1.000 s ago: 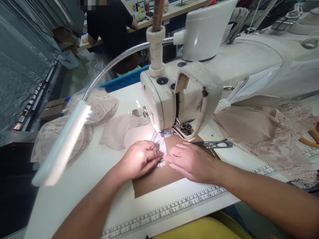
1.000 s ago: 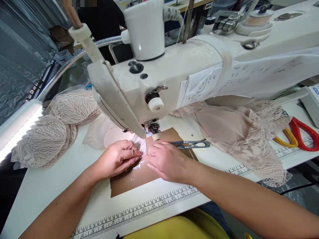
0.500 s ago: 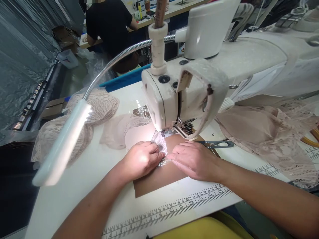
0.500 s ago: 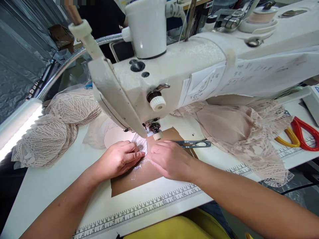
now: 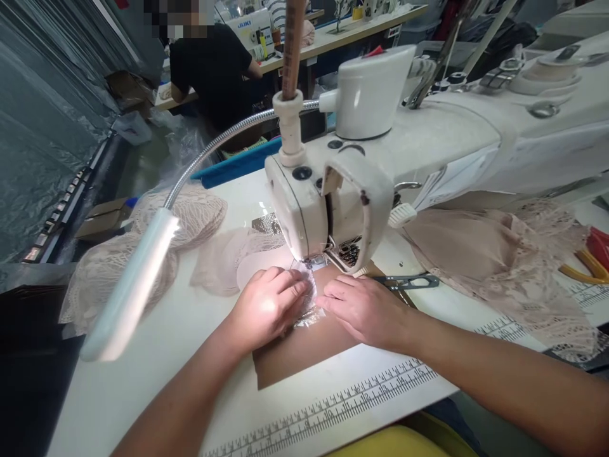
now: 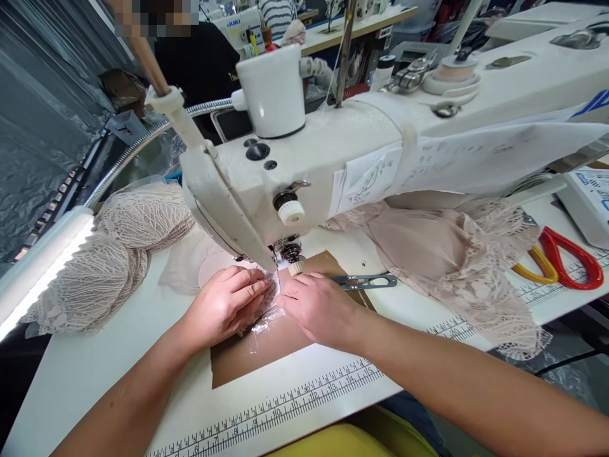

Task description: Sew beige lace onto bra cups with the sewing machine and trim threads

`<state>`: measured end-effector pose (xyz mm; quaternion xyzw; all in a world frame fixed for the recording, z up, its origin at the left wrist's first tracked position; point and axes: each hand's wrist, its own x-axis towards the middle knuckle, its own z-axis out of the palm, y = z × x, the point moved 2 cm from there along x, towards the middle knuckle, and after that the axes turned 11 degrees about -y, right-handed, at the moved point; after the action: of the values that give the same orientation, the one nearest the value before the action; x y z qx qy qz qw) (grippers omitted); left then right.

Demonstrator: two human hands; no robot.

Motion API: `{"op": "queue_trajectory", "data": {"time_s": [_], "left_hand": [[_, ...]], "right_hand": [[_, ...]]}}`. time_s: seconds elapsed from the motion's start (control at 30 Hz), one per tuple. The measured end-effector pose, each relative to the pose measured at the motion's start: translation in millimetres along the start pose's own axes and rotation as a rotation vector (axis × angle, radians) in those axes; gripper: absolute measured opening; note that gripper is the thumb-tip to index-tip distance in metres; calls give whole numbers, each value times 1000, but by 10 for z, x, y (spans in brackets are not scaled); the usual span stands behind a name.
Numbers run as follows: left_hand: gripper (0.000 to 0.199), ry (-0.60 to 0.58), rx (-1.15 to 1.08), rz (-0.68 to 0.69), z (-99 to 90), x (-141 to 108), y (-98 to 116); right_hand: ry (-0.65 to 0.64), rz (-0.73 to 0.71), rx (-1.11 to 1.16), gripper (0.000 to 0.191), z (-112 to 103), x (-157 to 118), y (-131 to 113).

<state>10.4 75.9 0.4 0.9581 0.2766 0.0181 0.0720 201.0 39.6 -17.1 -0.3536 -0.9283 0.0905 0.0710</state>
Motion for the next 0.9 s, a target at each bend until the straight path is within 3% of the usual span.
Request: {"op": "queue_trajectory", "data": {"time_s": [0.23, 0.57, 0.9], "left_hand": [[35, -108, 50, -38, 48, 65, 21], [35, -109, 33, -52, 43, 93, 39], [34, -100, 58, -29, 60, 59, -51]], "right_hand": [[-16, 12, 45, 23, -19, -13, 8], [47, 29, 26, 24, 38, -14, 39], [48, 196, -99, 35, 3, 72, 30]]}}
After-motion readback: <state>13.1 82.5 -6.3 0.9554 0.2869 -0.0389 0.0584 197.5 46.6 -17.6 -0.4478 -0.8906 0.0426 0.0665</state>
